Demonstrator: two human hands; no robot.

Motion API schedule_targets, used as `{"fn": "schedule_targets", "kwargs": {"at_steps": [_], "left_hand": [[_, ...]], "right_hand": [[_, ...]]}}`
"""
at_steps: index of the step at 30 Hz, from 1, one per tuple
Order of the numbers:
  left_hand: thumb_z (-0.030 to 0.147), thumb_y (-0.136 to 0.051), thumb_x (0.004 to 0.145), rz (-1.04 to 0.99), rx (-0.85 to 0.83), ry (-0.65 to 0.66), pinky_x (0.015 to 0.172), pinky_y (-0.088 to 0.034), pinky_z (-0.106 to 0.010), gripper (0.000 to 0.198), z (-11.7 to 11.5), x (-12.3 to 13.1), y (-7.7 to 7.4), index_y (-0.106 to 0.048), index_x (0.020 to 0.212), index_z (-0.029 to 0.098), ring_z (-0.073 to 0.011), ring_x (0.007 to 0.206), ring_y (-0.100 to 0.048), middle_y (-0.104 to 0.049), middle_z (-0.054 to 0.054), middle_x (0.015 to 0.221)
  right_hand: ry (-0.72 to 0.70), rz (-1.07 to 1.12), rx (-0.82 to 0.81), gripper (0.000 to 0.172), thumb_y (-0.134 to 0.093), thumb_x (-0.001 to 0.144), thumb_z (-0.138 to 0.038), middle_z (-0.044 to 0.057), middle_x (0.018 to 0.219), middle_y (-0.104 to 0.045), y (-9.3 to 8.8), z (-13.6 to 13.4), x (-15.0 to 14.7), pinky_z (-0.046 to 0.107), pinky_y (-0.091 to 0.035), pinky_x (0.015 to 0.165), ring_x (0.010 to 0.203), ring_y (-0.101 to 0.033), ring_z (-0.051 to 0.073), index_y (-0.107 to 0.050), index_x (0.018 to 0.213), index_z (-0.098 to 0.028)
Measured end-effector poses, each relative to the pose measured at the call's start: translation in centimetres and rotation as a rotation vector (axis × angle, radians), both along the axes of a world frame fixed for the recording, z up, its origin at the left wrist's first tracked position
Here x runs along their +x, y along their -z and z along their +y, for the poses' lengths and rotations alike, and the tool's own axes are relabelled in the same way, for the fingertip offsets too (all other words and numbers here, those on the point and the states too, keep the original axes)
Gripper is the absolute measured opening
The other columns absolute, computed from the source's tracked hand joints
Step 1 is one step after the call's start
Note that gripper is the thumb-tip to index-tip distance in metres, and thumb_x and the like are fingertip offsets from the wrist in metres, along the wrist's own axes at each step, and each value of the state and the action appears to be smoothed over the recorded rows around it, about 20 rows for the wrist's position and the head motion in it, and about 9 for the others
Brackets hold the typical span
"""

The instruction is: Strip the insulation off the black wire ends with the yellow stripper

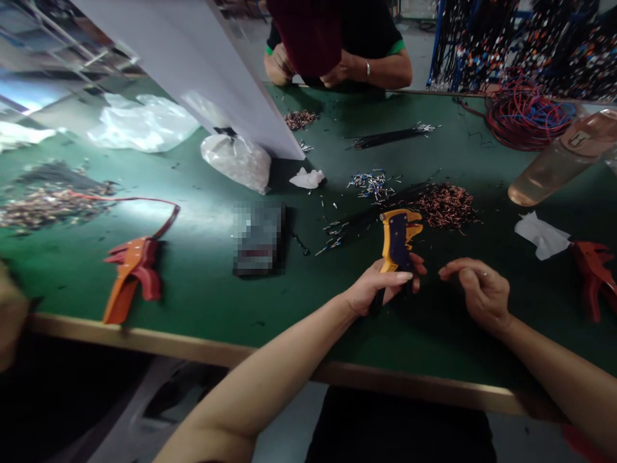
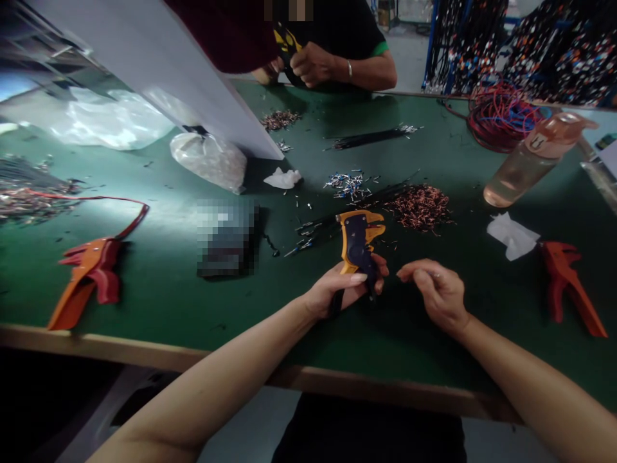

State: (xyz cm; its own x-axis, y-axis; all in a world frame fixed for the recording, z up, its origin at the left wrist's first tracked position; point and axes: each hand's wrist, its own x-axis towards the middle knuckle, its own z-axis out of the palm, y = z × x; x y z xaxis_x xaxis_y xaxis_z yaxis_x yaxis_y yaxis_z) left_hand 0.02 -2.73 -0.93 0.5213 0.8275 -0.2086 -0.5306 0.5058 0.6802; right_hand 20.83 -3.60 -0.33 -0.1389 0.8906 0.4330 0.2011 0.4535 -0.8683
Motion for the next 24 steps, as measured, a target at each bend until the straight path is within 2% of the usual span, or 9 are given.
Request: {"fn": "schedule_targets", "kwargs": {"at_steps": [1, 3, 7, 13, 19, 24], "left_hand": [[0.029, -0.086, 0.062, 0.007, 0.006, -0.001, 0.072, -0.048, -0.032, 0.044, 0.0, 0.0, 0.0, -0.071, 0.1, 0.012, -0.0166, 0.073, -0.063, -0.069, -0.007, 0.09], [0.03, -0.087, 0.061, 0.018, 0.011, -0.001, 0.072, -0.048, -0.032, 0.044, 0.0, 0.0, -0.1, -0.071, 0.098, 0.012, -0.0163, 0.072, -0.063, -0.069, -0.006, 0.087], [0.032, -0.088, 0.06, 0.05, 0.026, 0.0, 0.074, -0.049, -0.031, 0.045, -0.3, 0.1, -0.1, -0.072, 0.097, 0.013, -0.0162, 0.074, -0.064, -0.069, -0.005, 0.083], [0.037, -0.089, 0.059, 0.138, 0.076, 0.062, 0.075, -0.05, -0.032, 0.051, -0.8, 0.0, -0.2, -0.072, 0.1, 0.013, -0.0179, 0.077, -0.064, -0.071, -0.007, 0.084], [0.044, -0.087, 0.06, 0.197, 0.153, 0.132, 0.075, -0.05, -0.032, 0.052, -0.8, -0.2, -0.9, -0.071, 0.098, 0.012, -0.0165, 0.073, -0.063, -0.07, -0.006, 0.081], [0.043, -0.086, 0.062, 0.192, 0.165, 0.126, 0.074, -0.048, -0.032, 0.05, -0.7, -0.3, -0.8, -0.071, 0.098, 0.012, -0.0167, 0.072, -0.062, -0.069, -0.005, 0.078]], "right_hand": [[0.07, 0.102, -0.085, 0.028, -0.055, 0.098, -0.039, 0.004, 0.077, -0.077, 0.2, 0.1, -0.1, 0.031, -0.059, 0.062, 0.064, -0.072, 0.017, -0.074, 0.088, -0.021], [0.123, 0.297, -0.219, 0.029, -0.062, 0.094, -0.046, 0.004, 0.075, -0.078, 0.7, 0.4, -0.3, 0.03, -0.059, 0.058, 0.062, -0.072, 0.017, -0.074, 0.086, -0.021], [0.055, 0.471, -0.358, 0.028, -0.072, 0.085, -0.05, 0.005, 0.077, -0.079, 0.9, 0.7, -0.9, 0.028, -0.058, 0.054, 0.065, -0.074, 0.018, -0.075, 0.084, -0.022], [-0.039, 0.471, -0.414, 0.026, -0.072, 0.086, -0.049, 0.004, 0.079, -0.079, -0.1, -0.2, -1.4, 0.029, -0.058, 0.056, 0.067, -0.074, 0.018, -0.076, 0.088, -0.023], [-0.102, 0.431, -0.432, 0.025, -0.068, 0.089, -0.047, 0.004, 0.078, -0.08, -0.3, -1.0, -1.6, 0.03, -0.058, 0.06, 0.066, -0.073, 0.017, -0.076, 0.089, -0.023], [-0.123, 0.418, -0.451, 0.024, -0.067, 0.091, -0.045, 0.003, 0.077, -0.079, -0.3, -1.2, -1.6, 0.03, -0.057, 0.061, 0.067, -0.072, 0.017, -0.076, 0.089, -0.023]]}}
